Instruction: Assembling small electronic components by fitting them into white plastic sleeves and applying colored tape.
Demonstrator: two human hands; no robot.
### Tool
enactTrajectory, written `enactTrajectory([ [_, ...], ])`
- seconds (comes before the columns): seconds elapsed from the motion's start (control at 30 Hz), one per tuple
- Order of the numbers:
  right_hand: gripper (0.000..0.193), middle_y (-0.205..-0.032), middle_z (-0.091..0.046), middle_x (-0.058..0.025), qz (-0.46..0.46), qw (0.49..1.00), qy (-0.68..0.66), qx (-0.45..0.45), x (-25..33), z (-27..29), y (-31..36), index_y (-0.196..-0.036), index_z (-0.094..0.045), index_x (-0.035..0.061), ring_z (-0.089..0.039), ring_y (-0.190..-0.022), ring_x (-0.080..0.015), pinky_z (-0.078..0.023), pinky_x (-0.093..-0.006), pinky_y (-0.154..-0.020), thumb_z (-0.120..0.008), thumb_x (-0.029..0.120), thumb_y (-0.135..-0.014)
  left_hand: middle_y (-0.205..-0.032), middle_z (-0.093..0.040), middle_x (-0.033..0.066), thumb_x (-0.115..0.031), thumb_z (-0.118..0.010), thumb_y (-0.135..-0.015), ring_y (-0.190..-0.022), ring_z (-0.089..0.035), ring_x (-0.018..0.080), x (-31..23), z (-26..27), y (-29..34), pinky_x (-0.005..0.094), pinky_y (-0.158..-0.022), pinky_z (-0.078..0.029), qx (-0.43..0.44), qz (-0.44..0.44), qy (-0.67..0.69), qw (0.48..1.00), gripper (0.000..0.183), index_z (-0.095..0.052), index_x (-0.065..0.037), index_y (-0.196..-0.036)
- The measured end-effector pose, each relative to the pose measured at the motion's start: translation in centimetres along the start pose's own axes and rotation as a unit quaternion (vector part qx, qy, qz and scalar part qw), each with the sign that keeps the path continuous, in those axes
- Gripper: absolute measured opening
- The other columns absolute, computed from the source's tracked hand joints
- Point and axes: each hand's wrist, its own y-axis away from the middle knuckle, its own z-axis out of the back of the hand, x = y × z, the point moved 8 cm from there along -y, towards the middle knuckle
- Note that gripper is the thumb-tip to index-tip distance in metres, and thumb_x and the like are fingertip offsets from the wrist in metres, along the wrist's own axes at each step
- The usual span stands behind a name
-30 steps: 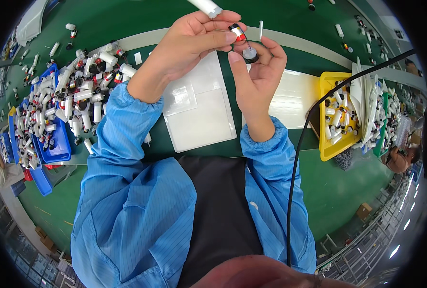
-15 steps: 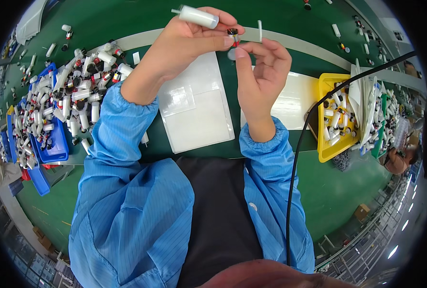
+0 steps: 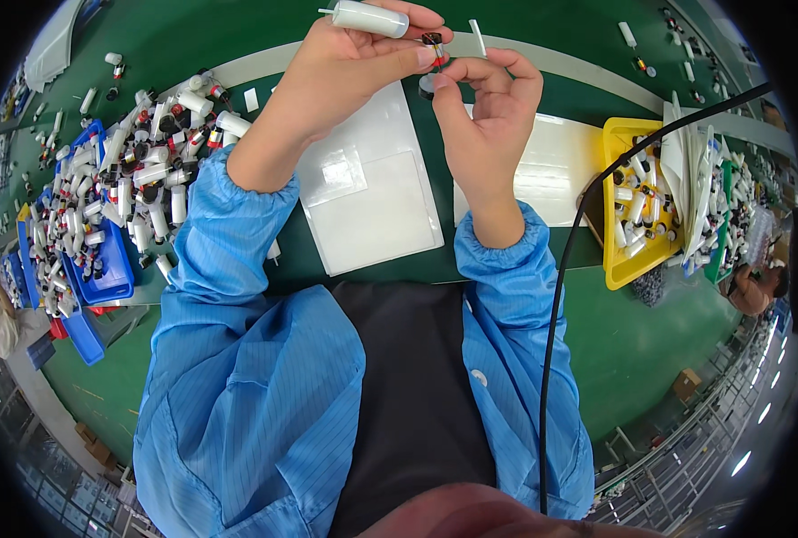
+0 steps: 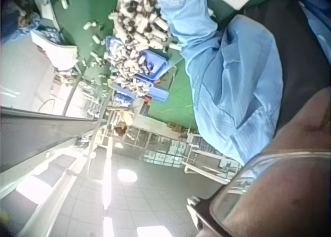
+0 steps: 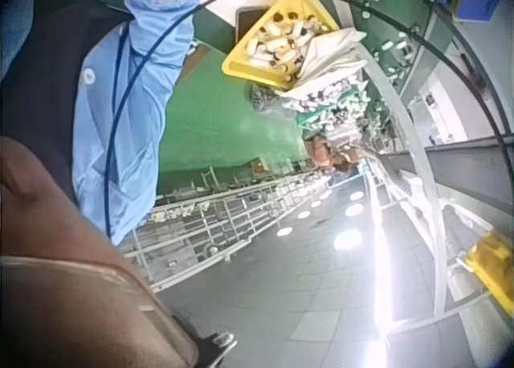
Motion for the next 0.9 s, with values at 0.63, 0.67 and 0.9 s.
enactTrajectory([
  [0.63, 0.013, -0.087, -0.069, -0.0075, -0.146, 0.973, -0.132, 0.118, -0.2, 1.6, -2.6, -0.103, -0.067, -0.0016, -0.064, -0.076, -0.0125, -0.05, -0.025, -0.072, -0.066, 0.004, -0.092, -0.102, -0.07, 0.0064, 0.001, -0.068, -0.092, -0.093, -0.065, 0.0119, -1.4, -0.4, 0.0, 0.0245, -0.079, -0.054, 0.022, -0.02, -0.214, 0.976, 0.025, -0.065, 0.002, -0.116],
  [0.67, 0.013, -0.086, -0.069, -0.0071, -0.156, 0.971, -0.131, 0.122, -0.4, 1.3, -2.5, -0.103, -0.067, -0.0016, -0.063, -0.076, -0.0122, -0.05, -0.0246, -0.071, -0.066, 0.005, -0.092, -0.103, -0.07, 0.0062, 0.001, -0.068, -0.092, -0.094, -0.065, 0.0118, -1.4, -0.4, 0.0, 0.0246, -0.08, -0.054, 0.023, -0.025, -0.225, 0.974, 0.026, -0.065, 0.002, -0.117],
  [0.9, 0.014, -0.089, -0.065, -0.0075, -0.19, 0.961, -0.15, 0.133, -1.9, 1.0, -2.1, -0.105, -0.066, -0.0016, -0.059, -0.079, -0.0147, -0.048, -0.027, -0.072, -0.062, 0.008, -0.096, -0.104, -0.07, 0.006, 0.001, -0.067, -0.091, -0.094, -0.064, 0.0113, -1.8, -0.9, 0.3, 0.0248, -0.081, -0.053, 0.03, -0.047, -0.288, 0.956, 0.028, -0.065, 0.002, -0.119],
])
